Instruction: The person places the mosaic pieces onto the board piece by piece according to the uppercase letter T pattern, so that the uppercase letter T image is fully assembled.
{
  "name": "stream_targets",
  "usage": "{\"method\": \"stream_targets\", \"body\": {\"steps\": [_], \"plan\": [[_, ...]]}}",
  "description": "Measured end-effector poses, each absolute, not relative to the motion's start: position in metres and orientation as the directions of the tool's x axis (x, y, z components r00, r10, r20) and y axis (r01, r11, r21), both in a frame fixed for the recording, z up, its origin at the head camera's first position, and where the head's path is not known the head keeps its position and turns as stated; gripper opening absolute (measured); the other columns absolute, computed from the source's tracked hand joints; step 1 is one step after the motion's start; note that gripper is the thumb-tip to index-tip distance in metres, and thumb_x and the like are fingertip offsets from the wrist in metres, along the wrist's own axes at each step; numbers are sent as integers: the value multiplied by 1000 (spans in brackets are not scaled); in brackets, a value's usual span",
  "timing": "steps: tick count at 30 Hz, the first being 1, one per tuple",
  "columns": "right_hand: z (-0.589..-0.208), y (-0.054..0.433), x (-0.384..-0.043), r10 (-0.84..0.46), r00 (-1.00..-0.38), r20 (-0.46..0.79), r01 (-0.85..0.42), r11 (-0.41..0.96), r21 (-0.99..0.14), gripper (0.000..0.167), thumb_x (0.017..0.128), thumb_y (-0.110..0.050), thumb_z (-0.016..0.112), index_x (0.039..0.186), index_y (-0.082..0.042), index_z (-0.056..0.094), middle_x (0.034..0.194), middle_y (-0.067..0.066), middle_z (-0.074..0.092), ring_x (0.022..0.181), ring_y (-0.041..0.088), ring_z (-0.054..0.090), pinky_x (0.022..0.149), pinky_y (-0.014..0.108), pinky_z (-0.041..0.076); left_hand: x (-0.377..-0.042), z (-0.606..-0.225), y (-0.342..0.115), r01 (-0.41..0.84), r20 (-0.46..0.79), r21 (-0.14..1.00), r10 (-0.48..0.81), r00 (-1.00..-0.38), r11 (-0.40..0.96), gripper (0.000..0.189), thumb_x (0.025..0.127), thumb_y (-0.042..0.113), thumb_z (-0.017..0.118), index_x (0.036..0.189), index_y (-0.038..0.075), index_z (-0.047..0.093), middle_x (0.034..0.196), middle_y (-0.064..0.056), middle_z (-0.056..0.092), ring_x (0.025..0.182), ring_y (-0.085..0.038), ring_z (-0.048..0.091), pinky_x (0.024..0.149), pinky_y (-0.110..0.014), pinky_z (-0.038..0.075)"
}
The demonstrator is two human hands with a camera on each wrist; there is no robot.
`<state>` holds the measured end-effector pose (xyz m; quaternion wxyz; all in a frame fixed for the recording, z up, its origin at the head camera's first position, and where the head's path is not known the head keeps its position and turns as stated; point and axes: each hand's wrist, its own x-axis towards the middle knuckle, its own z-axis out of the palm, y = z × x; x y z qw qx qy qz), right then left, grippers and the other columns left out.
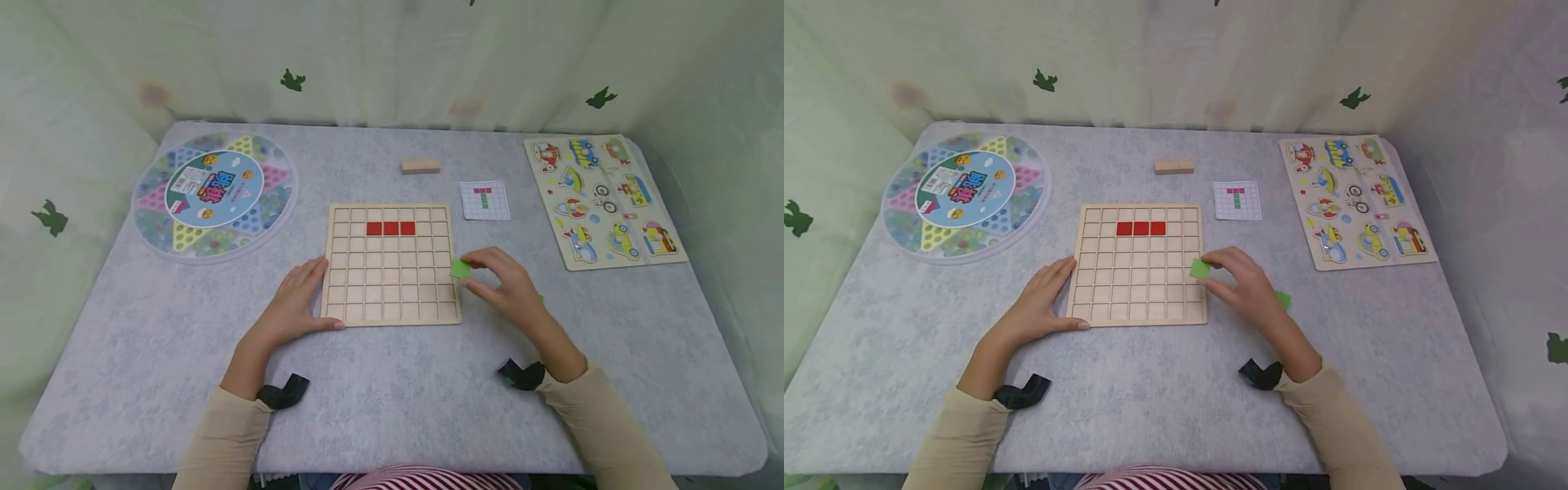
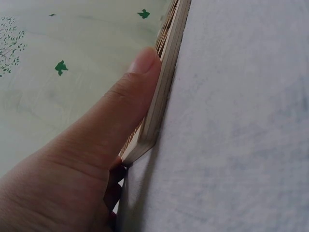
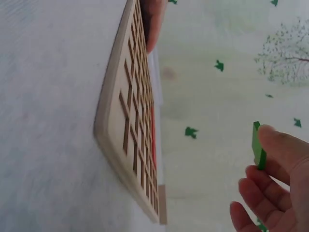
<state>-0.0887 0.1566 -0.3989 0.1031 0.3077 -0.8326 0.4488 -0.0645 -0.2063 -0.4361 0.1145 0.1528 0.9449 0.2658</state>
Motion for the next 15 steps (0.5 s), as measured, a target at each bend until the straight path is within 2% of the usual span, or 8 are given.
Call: {"method": "stream_targets", "body": {"steps": [3,10,15], "plan": [[-395,137,-96,-405,-774,486,-622,348,-701,35,72,0,73,105,-1,62,100,7,59,89,18,53,77,27,44,-64,-436,-206,228,-136,537,350,-927,813,119,59,65,69,144,4,11,147,-14,14,134,-27,8,107,-43,3],[-409,95,-118,-410,-751,518,-635,235,-736,32,71,8,70,102,8,61,95,17,58,82,29,53,70,39,46,-64,-437,-206,227,-134,544,351,-927,807,119,59,65,69,144,5,11,147,-15,14,134,-27,8,107,-42,2],[-426,78,-130,-429,-795,428,-560,248,-791,32,75,1,69,106,4,61,98,12,59,83,23,54,71,34,48,-64,-440,-207,245,-109,541,356,-928,804,118,59,64,70,144,5,13,147,-14,15,134,-26,9,107,-42,3]]}}
